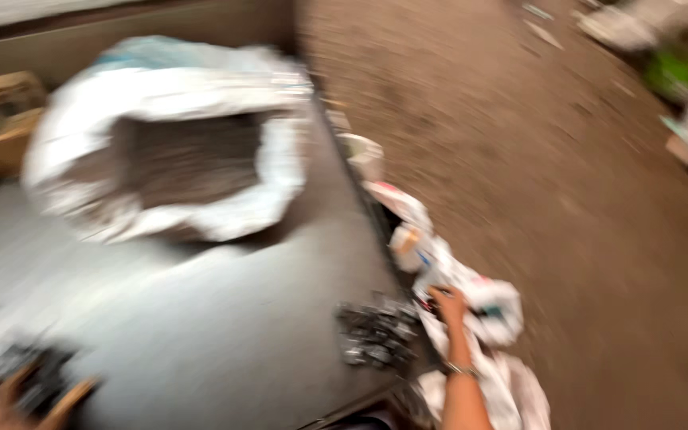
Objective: The person takes fork-shaped metal castings from a sack on the table, turns each over in both hands, and sets it down in groups on the tabletop. A coworker wearing gloves at the same table handles a pile of similar castings.
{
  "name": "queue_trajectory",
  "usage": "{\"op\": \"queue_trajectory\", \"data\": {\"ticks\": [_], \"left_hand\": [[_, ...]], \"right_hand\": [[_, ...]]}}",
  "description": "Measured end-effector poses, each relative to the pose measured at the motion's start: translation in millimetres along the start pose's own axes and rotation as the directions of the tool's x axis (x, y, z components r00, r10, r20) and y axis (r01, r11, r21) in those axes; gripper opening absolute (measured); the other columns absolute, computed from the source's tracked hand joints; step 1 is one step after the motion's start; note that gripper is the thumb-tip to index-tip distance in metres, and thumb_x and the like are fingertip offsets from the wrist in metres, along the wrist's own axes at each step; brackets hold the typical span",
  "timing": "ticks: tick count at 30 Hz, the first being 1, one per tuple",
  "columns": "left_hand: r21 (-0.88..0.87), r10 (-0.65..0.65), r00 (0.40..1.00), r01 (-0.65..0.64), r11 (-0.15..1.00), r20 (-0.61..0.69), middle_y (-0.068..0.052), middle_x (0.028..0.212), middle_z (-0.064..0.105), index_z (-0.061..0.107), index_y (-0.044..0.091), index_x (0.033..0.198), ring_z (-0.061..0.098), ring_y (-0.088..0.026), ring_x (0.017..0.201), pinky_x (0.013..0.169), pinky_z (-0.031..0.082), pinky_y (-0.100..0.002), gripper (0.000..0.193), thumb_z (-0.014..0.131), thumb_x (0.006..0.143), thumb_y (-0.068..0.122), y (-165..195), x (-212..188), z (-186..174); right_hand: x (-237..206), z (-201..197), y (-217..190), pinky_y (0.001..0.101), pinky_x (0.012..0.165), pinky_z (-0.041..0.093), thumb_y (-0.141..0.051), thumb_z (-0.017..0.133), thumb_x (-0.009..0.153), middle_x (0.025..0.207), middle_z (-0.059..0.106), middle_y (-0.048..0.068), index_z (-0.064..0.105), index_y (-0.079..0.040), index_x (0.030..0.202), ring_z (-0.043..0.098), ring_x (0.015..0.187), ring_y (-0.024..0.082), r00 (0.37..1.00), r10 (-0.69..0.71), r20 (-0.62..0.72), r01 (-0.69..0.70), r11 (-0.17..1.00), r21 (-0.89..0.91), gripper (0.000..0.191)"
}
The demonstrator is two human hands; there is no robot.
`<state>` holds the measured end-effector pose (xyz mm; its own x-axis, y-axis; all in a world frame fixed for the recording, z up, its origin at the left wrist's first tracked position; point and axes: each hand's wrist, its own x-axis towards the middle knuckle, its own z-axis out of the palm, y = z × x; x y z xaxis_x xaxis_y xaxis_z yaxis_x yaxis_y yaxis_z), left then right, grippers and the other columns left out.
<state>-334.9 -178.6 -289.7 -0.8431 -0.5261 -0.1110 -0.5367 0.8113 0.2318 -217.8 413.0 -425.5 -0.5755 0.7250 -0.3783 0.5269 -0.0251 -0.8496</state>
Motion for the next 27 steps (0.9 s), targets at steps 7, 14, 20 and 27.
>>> {"op": "queue_trajectory", "data": {"ticks": [7,14,20,27], "left_hand": [[-0.133,0.043,0.999,-0.047,0.99,-0.03,-0.008,0.151,0.043,0.058,0.027,0.138,0.034,-0.041,0.136,0.103,0.036,-0.064,0.086,0.092,0.062,0.049,5,-34,34],[-0.412,0.174,0.984,-0.142,0.9,0.041,-0.002,0.149,0.044,0.06,0.031,0.139,0.041,-0.034,0.131,0.104,0.041,-0.053,0.095,0.094,0.052,0.052,10,-29,-27],[-0.415,-0.221,0.908,0.059,0.908,-0.356,-0.009,0.152,0.047,0.064,0.023,0.131,0.044,-0.037,0.135,0.112,0.041,-0.056,0.082,0.09,0.063,0.06,-80,51,-60],[-0.376,-0.469,0.843,0.359,0.854,-0.261,-0.014,0.168,0.013,0.046,0.036,0.151,0.016,-0.046,0.147,0.116,0.013,-0.065,0.095,0.072,0.07,0.079,-167,143,-160]], "right_hand": [[48,-6,-120,0.0527,0.084,0.059,-0.014,0.053,0.111,0.113,0.07,0.032,0.057,0.014,0.135,0.072,0.097,0.037,0.931,-0.172,0.321,0.225,0.965,-0.135,0.037],[-84,185,-184,0.031,0.06,0.056,-0.002,0.069,0.089,0.095,0.076,0.016,0.071,0.0,0.115,0.072,0.074,0.021,0.63,-0.495,0.598,0.505,0.847,0.169,0.026],[-253,347,-217,0.0377,0.081,0.055,-0.019,0.086,0.075,0.107,0.073,0.009,0.075,-0.01,0.109,0.067,0.089,0.025,0.238,-0.549,0.801,0.879,0.472,0.062,0.036],[-307,450,-231,0.0491,0.094,0.045,-0.021,0.07,0.087,0.151,0.049,0.012,0.061,-0.025,0.143,0.049,0.116,0.039,0.048,-0.431,0.901,0.999,-0.001,-0.053,0.056]]}}
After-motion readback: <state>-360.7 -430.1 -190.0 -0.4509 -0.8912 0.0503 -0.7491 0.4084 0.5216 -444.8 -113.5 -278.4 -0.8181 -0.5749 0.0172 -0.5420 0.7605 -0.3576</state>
